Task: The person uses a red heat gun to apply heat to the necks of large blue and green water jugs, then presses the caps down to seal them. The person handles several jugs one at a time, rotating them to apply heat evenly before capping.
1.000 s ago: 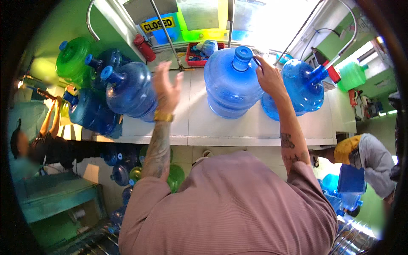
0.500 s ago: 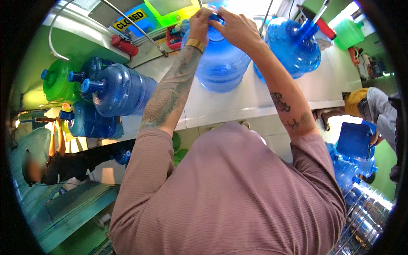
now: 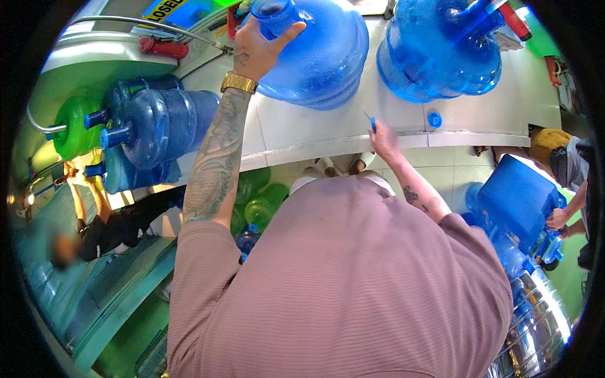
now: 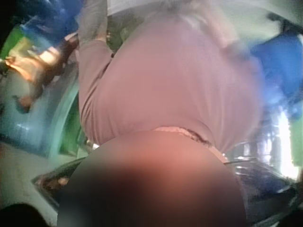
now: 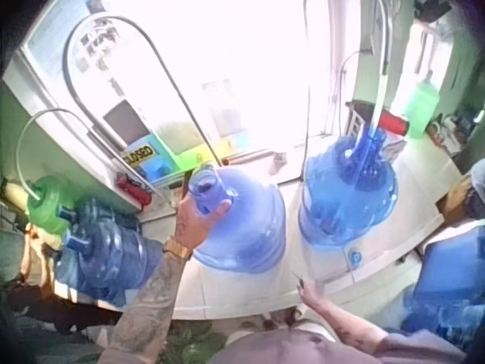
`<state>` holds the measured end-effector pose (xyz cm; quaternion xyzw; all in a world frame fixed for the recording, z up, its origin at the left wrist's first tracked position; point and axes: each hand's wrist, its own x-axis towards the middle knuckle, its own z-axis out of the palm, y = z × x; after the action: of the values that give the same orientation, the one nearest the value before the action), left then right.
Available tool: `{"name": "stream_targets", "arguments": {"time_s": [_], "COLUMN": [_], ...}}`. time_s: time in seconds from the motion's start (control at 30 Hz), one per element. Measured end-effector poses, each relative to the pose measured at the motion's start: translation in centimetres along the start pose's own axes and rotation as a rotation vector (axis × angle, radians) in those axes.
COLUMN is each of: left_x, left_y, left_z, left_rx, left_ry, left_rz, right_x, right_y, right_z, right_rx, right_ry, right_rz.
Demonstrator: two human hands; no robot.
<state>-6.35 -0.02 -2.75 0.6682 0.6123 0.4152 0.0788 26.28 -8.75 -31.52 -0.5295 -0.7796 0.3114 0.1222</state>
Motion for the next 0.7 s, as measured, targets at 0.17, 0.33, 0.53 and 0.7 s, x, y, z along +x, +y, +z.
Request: {"name": "stream_targets", "arguments": {"time_s": [0.17, 0.33, 0.53, 0.7], "left_x": [-0.2, 0.2, -1.3, -5.7], "left_y": [0.7, -1.0, -1.5, -2.8], "left_z": [-0.4, -0.8, -1.1, -5.3], "left_rx": [-0.106, -0.024, -0.12, -0.578], "left_ry": [-0.035, 0.069, 0.096, 0.005], "left_rz": [-0.115, 0.016, 0.11, -0.008], "right_x": [0.2, -0.2, -3.1, -6.5], "right_y": [-0.4, -0.2, -0.3, -4.0], "right_z": [3.5, 1.2, 1.8, 3.5], "right_rx": [-0.244, -0.269, -0.354, -0.169], "right_ry": [-0.127, 0.006, 0.165, 0.397], "right_rz": [-0.209, -0.028, 0.106, 0.16]}}
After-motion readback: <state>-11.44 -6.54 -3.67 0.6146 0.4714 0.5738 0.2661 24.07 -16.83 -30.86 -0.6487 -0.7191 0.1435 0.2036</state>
